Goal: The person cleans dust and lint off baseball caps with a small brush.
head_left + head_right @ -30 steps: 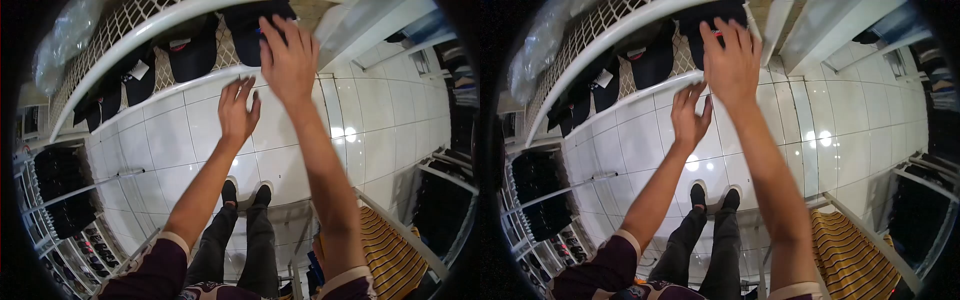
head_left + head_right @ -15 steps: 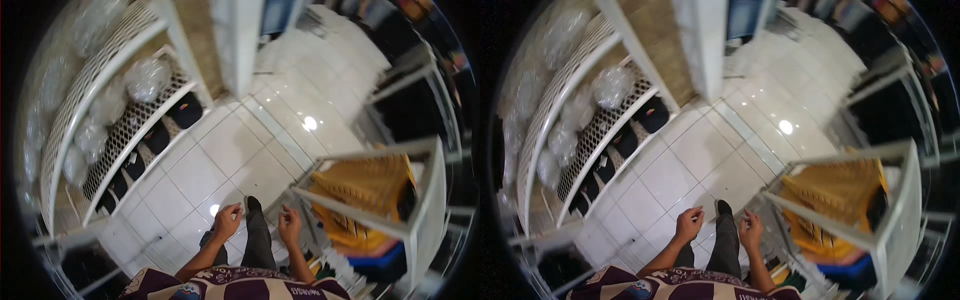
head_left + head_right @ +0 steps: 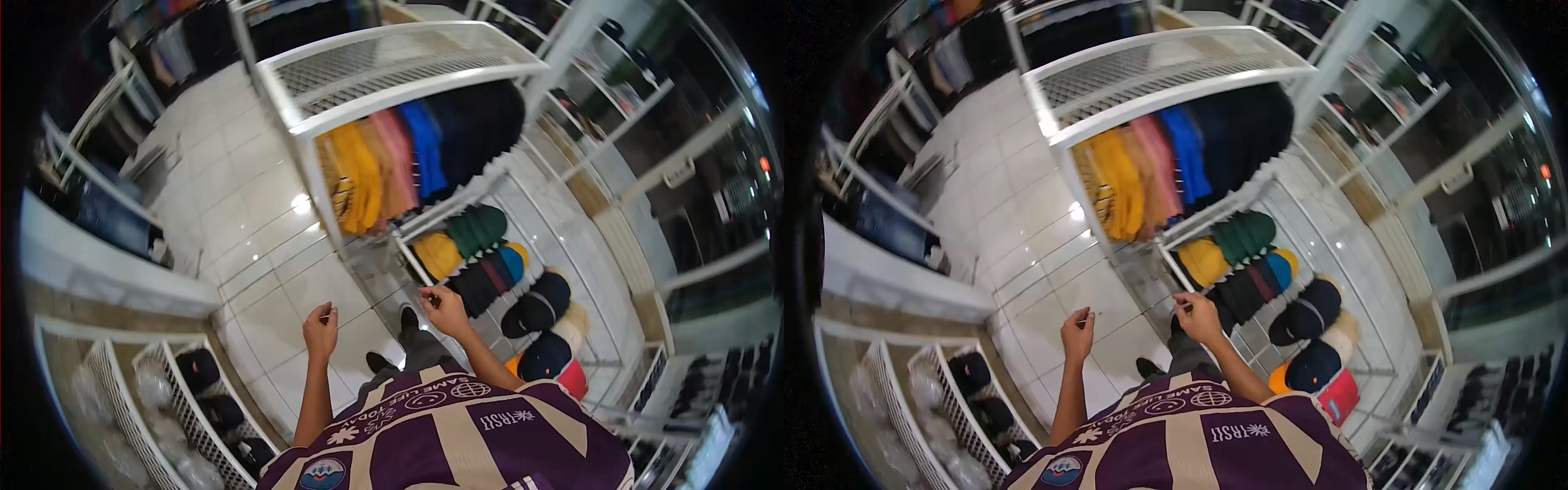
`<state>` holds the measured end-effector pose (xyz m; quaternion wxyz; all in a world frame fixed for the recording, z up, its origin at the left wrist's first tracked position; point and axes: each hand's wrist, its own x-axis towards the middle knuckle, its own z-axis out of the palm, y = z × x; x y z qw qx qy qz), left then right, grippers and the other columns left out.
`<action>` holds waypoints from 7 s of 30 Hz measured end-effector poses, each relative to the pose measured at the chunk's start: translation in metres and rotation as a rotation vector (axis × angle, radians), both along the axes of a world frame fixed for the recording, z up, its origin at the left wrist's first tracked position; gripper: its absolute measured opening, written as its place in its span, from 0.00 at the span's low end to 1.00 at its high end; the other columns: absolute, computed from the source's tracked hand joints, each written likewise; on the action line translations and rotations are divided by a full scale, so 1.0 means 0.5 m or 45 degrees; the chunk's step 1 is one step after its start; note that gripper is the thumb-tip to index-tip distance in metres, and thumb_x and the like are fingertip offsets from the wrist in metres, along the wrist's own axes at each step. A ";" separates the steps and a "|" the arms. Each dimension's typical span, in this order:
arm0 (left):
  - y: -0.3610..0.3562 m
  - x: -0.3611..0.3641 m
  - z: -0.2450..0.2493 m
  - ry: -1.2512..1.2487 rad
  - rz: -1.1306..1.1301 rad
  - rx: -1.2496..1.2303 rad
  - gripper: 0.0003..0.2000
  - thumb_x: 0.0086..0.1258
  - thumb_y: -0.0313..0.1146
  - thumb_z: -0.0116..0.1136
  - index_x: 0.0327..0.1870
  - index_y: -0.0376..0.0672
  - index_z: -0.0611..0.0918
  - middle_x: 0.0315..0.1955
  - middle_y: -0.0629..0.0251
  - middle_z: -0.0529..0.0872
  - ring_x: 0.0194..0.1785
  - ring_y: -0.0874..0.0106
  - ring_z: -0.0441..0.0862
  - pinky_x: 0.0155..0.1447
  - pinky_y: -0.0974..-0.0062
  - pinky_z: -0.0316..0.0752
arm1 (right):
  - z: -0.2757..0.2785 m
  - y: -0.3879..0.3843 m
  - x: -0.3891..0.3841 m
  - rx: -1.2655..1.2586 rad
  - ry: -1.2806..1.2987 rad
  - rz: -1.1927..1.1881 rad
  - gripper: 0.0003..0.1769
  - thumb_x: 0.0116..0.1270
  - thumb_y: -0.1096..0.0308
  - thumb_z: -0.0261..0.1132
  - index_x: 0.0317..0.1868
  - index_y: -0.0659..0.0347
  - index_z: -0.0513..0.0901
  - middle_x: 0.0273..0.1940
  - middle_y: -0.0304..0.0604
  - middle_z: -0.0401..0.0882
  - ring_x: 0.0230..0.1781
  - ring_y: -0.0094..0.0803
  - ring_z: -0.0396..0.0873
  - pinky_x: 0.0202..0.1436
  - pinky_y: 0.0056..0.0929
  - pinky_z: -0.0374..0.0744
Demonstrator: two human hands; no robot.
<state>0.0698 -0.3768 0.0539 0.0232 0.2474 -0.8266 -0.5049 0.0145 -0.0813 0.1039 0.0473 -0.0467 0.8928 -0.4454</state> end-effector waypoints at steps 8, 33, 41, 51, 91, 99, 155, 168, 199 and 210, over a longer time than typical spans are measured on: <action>0.311 -0.061 0.024 0.044 -0.816 0.095 0.16 0.70 0.34 0.64 0.53 0.34 0.87 0.43 0.49 0.91 0.44 0.60 0.91 0.50 0.69 0.82 | -0.013 0.218 0.156 -0.001 -0.075 -0.453 0.13 0.64 0.71 0.69 0.49 0.60 0.88 0.39 0.50 0.85 0.38 0.41 0.88 0.43 0.38 0.85; 1.024 0.024 -0.076 -0.219 -1.526 -0.106 0.15 0.67 0.36 0.66 0.51 0.37 0.87 0.39 0.49 0.91 0.42 0.53 0.89 0.48 0.60 0.82 | -0.387 0.818 0.212 0.690 -0.283 -0.779 0.48 0.57 0.63 0.77 0.76 0.54 0.64 0.73 0.50 0.63 0.74 0.53 0.61 0.74 0.54 0.66; 0.914 0.047 -0.047 -0.319 -1.464 -0.222 0.19 0.69 0.35 0.66 0.59 0.39 0.84 0.48 0.49 0.89 0.50 0.56 0.88 0.55 0.64 0.82 | -0.377 0.804 0.198 0.379 -0.194 -0.583 0.22 0.55 0.67 0.77 0.51 0.51 0.84 0.52 0.44 0.80 0.57 0.46 0.76 0.65 0.48 0.69; 0.707 0.003 0.044 0.214 -1.605 -0.420 0.23 0.56 0.36 0.77 0.55 0.43 0.86 0.40 0.53 0.89 0.48 0.49 0.86 0.60 0.58 0.77 | 0.043 0.516 0.210 0.209 0.491 0.080 0.14 0.58 0.72 0.72 0.46 0.51 0.88 0.59 0.46 0.78 0.64 0.51 0.73 0.72 0.55 0.65; -0.133 0.675 0.474 1.511 1.760 0.419 0.17 0.84 0.40 0.51 0.61 0.38 0.81 0.51 0.66 0.88 0.51 0.79 0.85 0.58 0.79 0.79 | 0.395 -1.009 0.422 -0.871 -0.474 2.340 0.23 0.71 0.64 0.71 0.63 0.65 0.80 0.48 0.42 0.85 0.48 0.26 0.81 0.53 0.27 0.79; -0.147 0.655 0.544 1.764 2.087 -0.036 0.18 0.85 0.40 0.49 0.60 0.35 0.81 0.51 0.63 0.88 0.50 0.77 0.86 0.57 0.79 0.80 | 0.750 -1.180 0.609 -1.860 0.929 2.378 0.25 0.65 0.61 0.73 0.61 0.60 0.83 0.51 0.53 0.81 0.54 0.50 0.80 0.61 0.41 0.75; 0.601 0.609 0.473 1.298 3.492 -0.709 0.37 0.83 0.63 0.34 0.60 0.33 0.82 0.47 0.65 0.88 0.48 0.77 0.84 0.55 0.77 0.79 | 0.427 -0.328 0.950 -1.602 -0.258 3.978 0.38 0.54 0.65 0.78 0.67 0.57 0.80 0.55 0.49 0.80 0.55 0.49 0.78 0.59 0.44 0.74; 0.566 0.653 0.452 1.904 3.231 -0.707 0.21 0.87 0.44 0.44 0.50 0.34 0.84 0.38 0.69 0.87 0.40 0.83 0.81 0.45 0.82 0.78 | 0.451 -0.364 0.902 -1.656 -0.178 4.135 0.38 0.54 0.66 0.79 0.68 0.55 0.80 0.53 0.48 0.80 0.53 0.48 0.76 0.60 0.44 0.72; 0.578 0.653 0.376 1.439 3.168 -0.860 0.20 0.86 0.40 0.48 0.36 0.34 0.82 0.28 0.81 0.77 0.33 0.89 0.69 0.37 0.85 0.68 | 0.364 -0.353 0.912 -1.526 -0.164 3.953 0.37 0.58 0.68 0.77 0.69 0.60 0.78 0.53 0.52 0.78 0.53 0.49 0.78 0.58 0.44 0.75; 0.577 0.650 0.360 1.532 3.147 -0.835 0.19 0.87 0.39 0.46 0.34 0.36 0.80 0.27 0.81 0.75 0.32 0.89 0.69 0.36 0.84 0.68 | 0.355 -0.360 0.939 -1.357 -0.283 3.810 0.38 0.57 0.68 0.79 0.69 0.60 0.78 0.52 0.52 0.78 0.53 0.50 0.78 0.58 0.42 0.76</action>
